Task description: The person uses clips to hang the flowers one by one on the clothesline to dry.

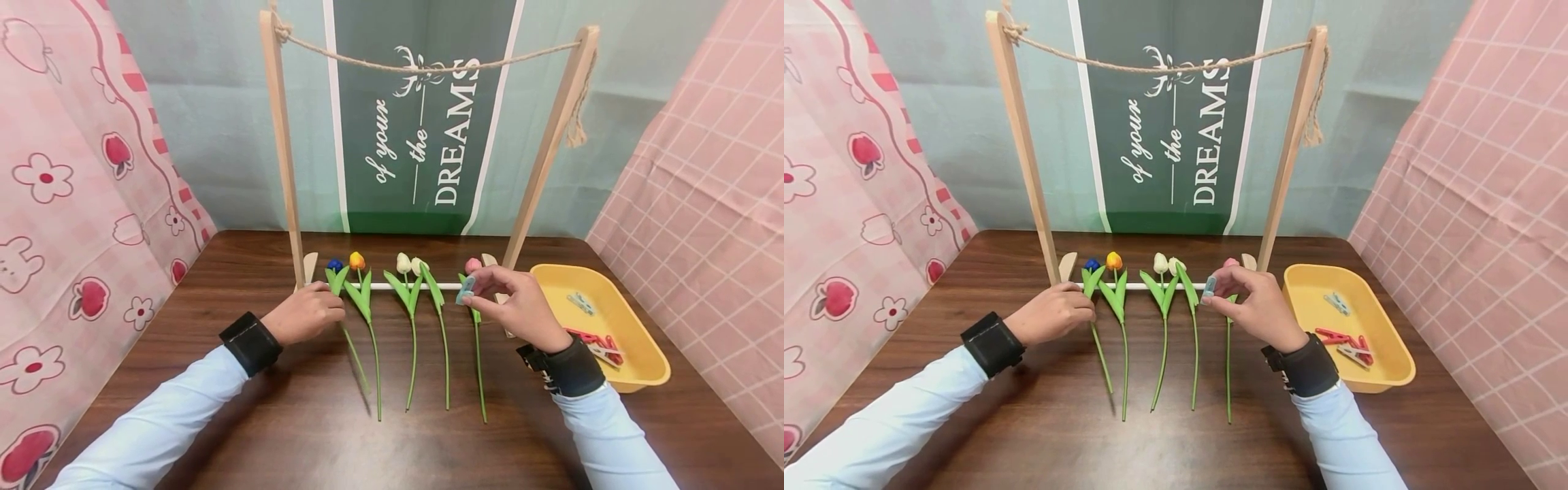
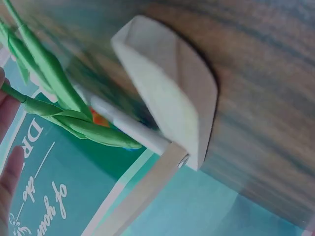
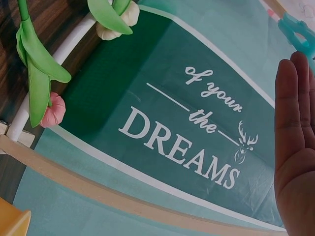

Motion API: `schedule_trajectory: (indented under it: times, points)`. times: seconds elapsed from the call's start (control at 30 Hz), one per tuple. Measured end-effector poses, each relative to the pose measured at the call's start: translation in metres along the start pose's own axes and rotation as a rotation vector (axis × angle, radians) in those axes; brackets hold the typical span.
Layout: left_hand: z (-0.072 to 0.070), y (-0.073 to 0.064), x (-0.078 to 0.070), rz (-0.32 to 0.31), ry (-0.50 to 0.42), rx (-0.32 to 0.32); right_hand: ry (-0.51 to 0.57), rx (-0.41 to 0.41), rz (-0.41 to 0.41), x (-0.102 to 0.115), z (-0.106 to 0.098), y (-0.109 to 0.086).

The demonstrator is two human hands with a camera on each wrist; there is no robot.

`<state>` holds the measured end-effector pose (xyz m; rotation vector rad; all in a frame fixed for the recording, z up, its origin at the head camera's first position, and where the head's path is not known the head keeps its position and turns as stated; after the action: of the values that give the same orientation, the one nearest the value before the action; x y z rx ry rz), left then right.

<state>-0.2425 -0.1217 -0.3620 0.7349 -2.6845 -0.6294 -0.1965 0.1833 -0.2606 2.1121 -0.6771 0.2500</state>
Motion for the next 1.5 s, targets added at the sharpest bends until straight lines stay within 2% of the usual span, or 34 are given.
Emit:
schedule_trajectory:
  times: [0.4, 0.73, 0.87, 1.0, 1.27, 1.5]
  points:
    - [-0.03, 0.011, 0.005, -0.023, -0.028, -0.11, -0.011, -0.008, -0.009, 0.002, -0.002, 0.0]
    - [-0.062, 0.028, -0.002, -0.037, -0.058, -0.306, -0.015, -0.016, -0.024, 0.005, -0.004, 0.0]
    - [-0.075, 0.035, -0.004, -0.052, -0.096, -0.398, -0.013, -0.028, -0.035, 0.007, -0.005, 0.001]
    - [-0.087, 0.041, -0.004, -0.09, -0.155, -0.459, 0.004, -0.041, -0.047, 0.01, -0.007, 0.003]
    - [-0.102, 0.048, 0.0, -0.162, -0.236, -0.52, 0.009, -0.048, -0.07, 0.014, -0.009, 0.009]
    - [-0.114, 0.056, 0.007, -0.197, -0.294, -0.569, -0.037, -0.074, -0.117, -0.003, -0.016, 0.018]
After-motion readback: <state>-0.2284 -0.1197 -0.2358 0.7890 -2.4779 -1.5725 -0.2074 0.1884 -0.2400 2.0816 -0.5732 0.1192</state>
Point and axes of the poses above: each hand's wrist, its own y-axis towards the middle knuckle, its own z-axis out of the palm, x = y × z, the point moved 5 cm from there along y, towards the middle knuckle, and after that the axes turned 13 degrees about -z, right-handed, at the moved point
